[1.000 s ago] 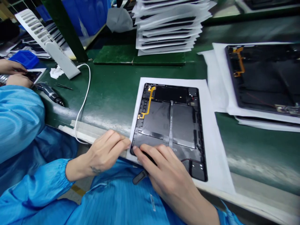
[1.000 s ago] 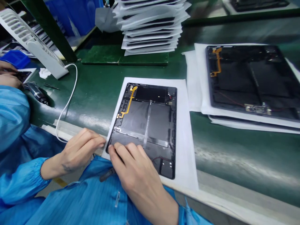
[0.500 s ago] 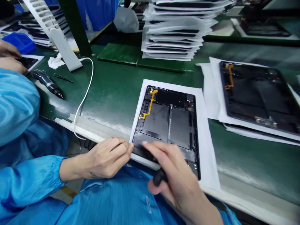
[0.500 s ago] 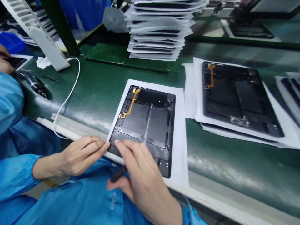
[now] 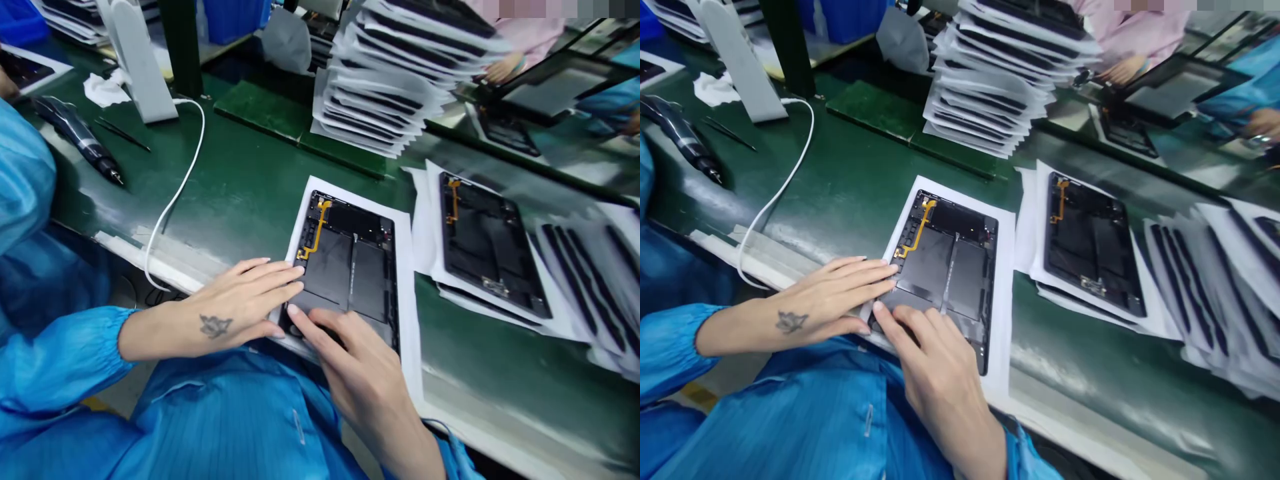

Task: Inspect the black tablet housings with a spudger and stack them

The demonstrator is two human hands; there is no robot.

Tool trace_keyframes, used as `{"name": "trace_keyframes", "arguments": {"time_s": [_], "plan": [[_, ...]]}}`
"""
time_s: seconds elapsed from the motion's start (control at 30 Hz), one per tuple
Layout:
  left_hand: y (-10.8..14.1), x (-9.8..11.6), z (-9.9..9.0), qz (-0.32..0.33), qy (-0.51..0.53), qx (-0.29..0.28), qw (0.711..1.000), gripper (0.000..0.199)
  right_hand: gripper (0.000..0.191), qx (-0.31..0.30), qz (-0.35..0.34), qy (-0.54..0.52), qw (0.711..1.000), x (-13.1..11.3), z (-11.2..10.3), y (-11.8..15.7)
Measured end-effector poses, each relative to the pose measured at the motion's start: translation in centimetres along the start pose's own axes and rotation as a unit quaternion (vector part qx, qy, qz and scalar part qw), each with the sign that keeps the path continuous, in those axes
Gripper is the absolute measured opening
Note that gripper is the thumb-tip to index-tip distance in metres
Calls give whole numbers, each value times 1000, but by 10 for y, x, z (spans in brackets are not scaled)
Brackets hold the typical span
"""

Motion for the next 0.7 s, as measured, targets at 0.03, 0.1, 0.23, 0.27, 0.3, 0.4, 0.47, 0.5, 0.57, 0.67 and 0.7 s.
{"name": "trace_keyframes", "arguments": {"time_s": [0.03, 0.1, 0.23, 0.27, 0.3, 0.4, 0.47, 0.5, 0.57, 0.67, 0.7], "plan": [[0, 2, 0, 0, -6, 1, 1000, 54, 48, 5, 3, -5, 1000, 0, -1, 1], [0, 5, -2, 6, -14, 4, 1000, 53, 50, 17, 15, -20, 1000, 1, -3, 3], [-2, 7, -5, 5, -9, 13, 1000, 50, 53, 12, 19, -37, 999, -1, 0, 1], [-2, 6, -6, 4, -7, 17, 1000, 49, 52, 11, 18, -33, 999, -2, 2, 0], [-3, 6, -6, 3, -6, 19, 1000, 49, 50, 15, 19, -28, 999, -2, 2, -1], [-3, 5, -5, 2, -2, 25, 1000, 48, 40, 33, 32, -20, 999, -1, 3, -4], [-3, 5, -5, 2, -1, 28, 1000, 48, 35, 42, 40, -17, 998, 0, 2, -6], [-4, 5, -5, 3, 0, 30, 1000, 47, 34, 42, 39, -16, 998, 0, 2, -6], [-4, 5, -5, 4, 1, 32, 999, 47, 35, 37, 33, -15, 999, 0, 2, -6], [-3, 5, -3, 10, -10, 26, 1000, 47, 34, 30, 25, -11, 999, -1, 3, -5], [-3, 4, -2, 11, -15, 23, 1000, 47, 34, 29, 22, -9, 999, -1, 3, -5]]}}
Point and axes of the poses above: each hand's wrist, its own y-axis away from the middle knuckle, its own z-axis out of the palm, x = y × z, the point moved 7 cm from there along -y, towards the middle knuckle, and after that the axes turned 8 degrees about y, right-handed, at the moved point
